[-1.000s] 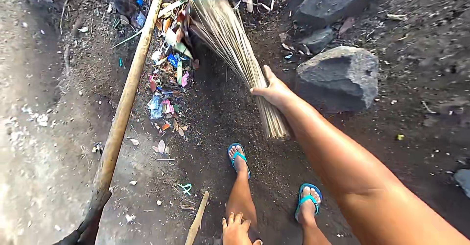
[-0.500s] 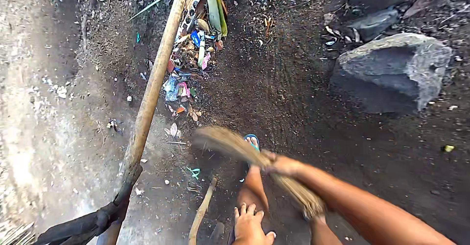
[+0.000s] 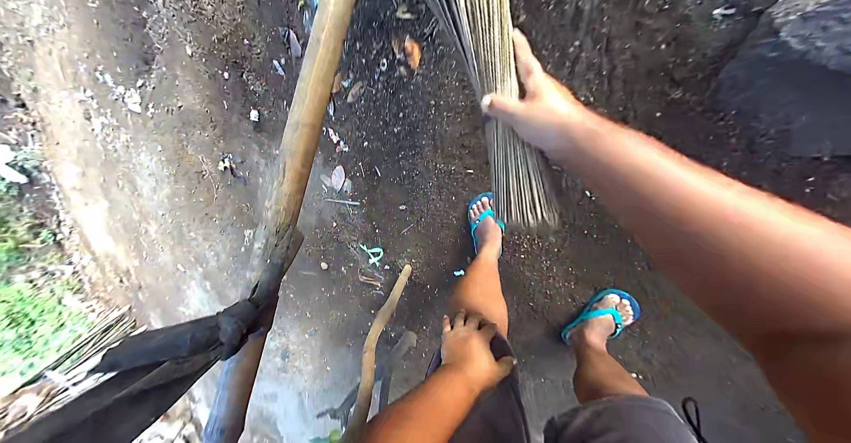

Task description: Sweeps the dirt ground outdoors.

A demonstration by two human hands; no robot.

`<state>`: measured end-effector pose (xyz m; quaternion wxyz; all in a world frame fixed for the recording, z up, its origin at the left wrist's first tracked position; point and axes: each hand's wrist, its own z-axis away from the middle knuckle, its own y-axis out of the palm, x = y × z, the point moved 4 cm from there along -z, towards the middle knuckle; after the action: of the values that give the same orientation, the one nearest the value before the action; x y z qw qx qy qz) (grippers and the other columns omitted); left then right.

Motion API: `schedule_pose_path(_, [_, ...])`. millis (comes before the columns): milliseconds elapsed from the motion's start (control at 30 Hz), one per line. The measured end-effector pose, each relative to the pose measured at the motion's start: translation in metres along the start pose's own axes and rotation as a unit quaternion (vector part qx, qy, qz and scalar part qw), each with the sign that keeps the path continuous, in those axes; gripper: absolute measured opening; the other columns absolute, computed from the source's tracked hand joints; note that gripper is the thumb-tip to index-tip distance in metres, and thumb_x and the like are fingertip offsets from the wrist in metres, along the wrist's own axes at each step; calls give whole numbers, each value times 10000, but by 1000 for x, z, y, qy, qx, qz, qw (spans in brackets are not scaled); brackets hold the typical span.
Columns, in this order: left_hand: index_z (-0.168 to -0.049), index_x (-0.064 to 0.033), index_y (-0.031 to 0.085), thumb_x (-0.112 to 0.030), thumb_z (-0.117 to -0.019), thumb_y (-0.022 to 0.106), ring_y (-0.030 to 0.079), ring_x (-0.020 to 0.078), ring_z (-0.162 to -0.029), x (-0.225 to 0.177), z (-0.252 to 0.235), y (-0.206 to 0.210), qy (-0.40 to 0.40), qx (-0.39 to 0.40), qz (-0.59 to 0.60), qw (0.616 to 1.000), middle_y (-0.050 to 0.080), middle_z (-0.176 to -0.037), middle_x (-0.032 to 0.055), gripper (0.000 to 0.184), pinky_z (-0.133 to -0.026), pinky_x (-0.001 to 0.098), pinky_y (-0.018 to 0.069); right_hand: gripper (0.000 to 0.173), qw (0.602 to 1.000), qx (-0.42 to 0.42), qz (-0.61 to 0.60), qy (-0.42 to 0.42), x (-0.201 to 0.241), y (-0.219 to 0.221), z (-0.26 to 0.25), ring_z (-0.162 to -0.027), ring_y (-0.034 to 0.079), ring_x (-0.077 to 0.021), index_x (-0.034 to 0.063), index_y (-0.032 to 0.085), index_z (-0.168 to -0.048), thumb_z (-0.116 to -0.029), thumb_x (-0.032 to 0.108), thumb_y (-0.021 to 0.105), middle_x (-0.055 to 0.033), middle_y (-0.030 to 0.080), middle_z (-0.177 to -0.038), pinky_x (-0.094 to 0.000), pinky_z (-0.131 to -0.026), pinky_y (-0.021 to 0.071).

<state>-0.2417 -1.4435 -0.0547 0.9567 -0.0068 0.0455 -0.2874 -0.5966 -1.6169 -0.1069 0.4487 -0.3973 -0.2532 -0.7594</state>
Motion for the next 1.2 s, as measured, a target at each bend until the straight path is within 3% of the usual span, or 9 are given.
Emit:
schedule_pose_path(67, [-1512, -274, 526, -621, -938, 598, 246, 300, -1562, -1, 0, 3, -4, 10, -3, 1000, 381, -1650, 11, 674, -1240, 643, 180, 917, 984, 101, -129, 68, -23, 34, 87, -1208, 629, -145, 355, 99, -1653, -950, 194, 665, -29, 518, -1506, -412, -970, 580])
schedule_pose_path(133, [-1496, -236, 544, -613, -942, 592, 251, 327, -1555, -4, 0, 3, -1, 15, -1, 1000, 390, -1643, 43, 672, -1231, 652, 184, 770, 933, 220, -167, 230, -43, 61, 156, -957, 679, -172, 314, 223, -1624, -993, 140, 627, -96, 635, -1273, -387, -800, 594])
schedule_pose_path(333, [-1499, -173, 538, -617, -907, 614, 282, 342, -1542, -20, 7, 8, -8, -4, -19, 1000, 435, -1613, 91, 744, -1239, 630, 179, 778, 796, 469, 194, 331, -173, 179, 170, -1457, 402, -380, 68, 223, -1627, -1008, 272, 647, -246, 437, -1549, -585, -1169, 323])
schedule_pose_path(467, [-1442, -251, 608, -580, -905, 646, 315, 313, -1521, -12, 1, 12, 1, -11, -14, 1000, 444, -1605, 26, 631, -1218, 610, 239, 757, 907, 326, 75, 255, -136, 161, 76, -1398, 456, -402, 68, 228, -1618, -1010, 227, 650, -265, 437, -1533, -575, -1147, 363])
schedule_pose_path(667, [-1475, -244, 573, -590, -924, 625, 307, 298, -1529, -6, 2, 8, 7, -7, -4, 1000, 432, -1614, 35, 652, -1227, 606, 227, 844, 966, 106, -149, 183, -77, 117, 72, -1158, 641, -363, 433, 37, -1641, -1031, 318, 609, -198, 518, -1483, -585, -946, 526])
schedule_pose_path(800, [-1423, -178, 620, -586, -912, 638, 366, 319, -1498, -17, 8, 6, 7, -30, -10, 999, 502, -1557, 80, 654, -1226, 598, 254, 817, 928, 223, -180, 239, -74, 71, 186, -1242, 595, -216, 300, 129, -1653, -993, 201, 600, -116, 417, -1583, -432, -989, 530])
schedule_pose_path(933, [-1463, -275, 585, -597, -910, 638, 321, 295, -1529, -38, 8, 14, -17, -53, -20, 998, 439, -1613, 17, 642, -1233, 615, 229, 773, 892, 327, -1, 313, -146, 32, 231, -1336, 545, -291, 197, 214, -1644, -1000, 194, 643, -165, 459, -1551, -501, -1091, 462])
schedule_pose_path(1100, [-1481, -270, 572, -606, -924, 620, 273, 293, -1555, -71, 3, 63, -43, -96, 7, 994, 398, -1643, 18, 652, -1242, 619, 196, 778, 970, 82, 63, 218, -110, -82, 140, -1384, 472, -396, 85, 177, -1634, -1015, 200, 635, -264, 415, -1551, -556, -1127, 399])
schedule_pose_path(1200, [-1460, -237, 588, -622, -911, 613, 308, 331, -1533, -99, -1, 120, -46, -121, 28, 991, 433, -1615, 59, 671, -1234, 632, 212, 752, 991, -4, 0, 131, -89, -68, 144, -1282, 570, -375, 181, 176, -1646, -1034, 230, 610, -246, 492, -1493, -554, -1054, 473])
